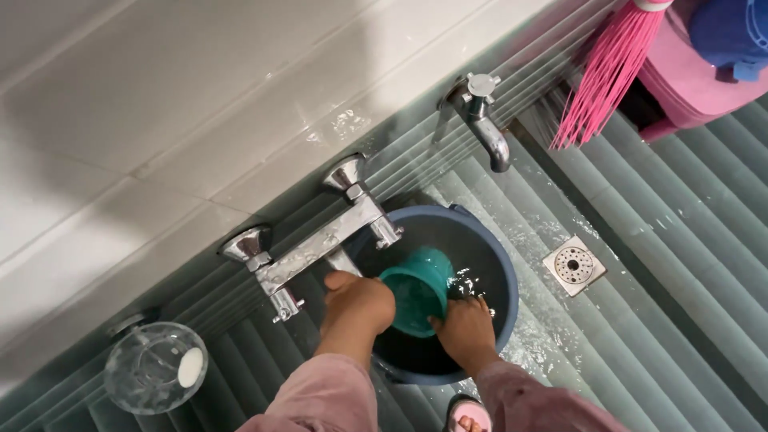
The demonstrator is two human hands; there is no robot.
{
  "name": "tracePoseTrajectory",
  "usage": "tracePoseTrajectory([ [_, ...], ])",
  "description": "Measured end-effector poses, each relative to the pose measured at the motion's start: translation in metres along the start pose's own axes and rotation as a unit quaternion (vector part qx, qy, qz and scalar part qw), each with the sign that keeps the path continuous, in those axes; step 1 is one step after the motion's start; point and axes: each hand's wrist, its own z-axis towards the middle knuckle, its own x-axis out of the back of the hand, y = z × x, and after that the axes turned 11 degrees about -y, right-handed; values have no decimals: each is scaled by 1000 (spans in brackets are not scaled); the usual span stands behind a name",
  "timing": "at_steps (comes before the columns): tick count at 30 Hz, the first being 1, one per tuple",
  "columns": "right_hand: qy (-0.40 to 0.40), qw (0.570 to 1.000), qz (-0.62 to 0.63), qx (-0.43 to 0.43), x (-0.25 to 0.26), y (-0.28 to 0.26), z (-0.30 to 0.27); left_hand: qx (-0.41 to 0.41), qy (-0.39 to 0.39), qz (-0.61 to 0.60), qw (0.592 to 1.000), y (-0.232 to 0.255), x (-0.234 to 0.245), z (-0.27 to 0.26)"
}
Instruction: Cleaning the bathroom by rinsing the walls and floor with water from a mug and using a broom
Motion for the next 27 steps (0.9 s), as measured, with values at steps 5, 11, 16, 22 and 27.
tracePoseTrajectory([
  [5,-38,951,298,-78,37,-7,-11,23,1,-21,1000,4,1,1],
  [11,-9,795,584,-163,87,-8,-55,-1,-1,-12,1000,3,-4,8],
  [16,67,690,699,-175,127,18,-100,-46,0,-57,997,-3,8,-22],
  [22,191,706,655,-190,211,51,-128,-33,-44,-31,998,-2,4,15],
  [27,215,797,551,-124,344,7,-147,-23,-38,-21,999,0,8,4],
])
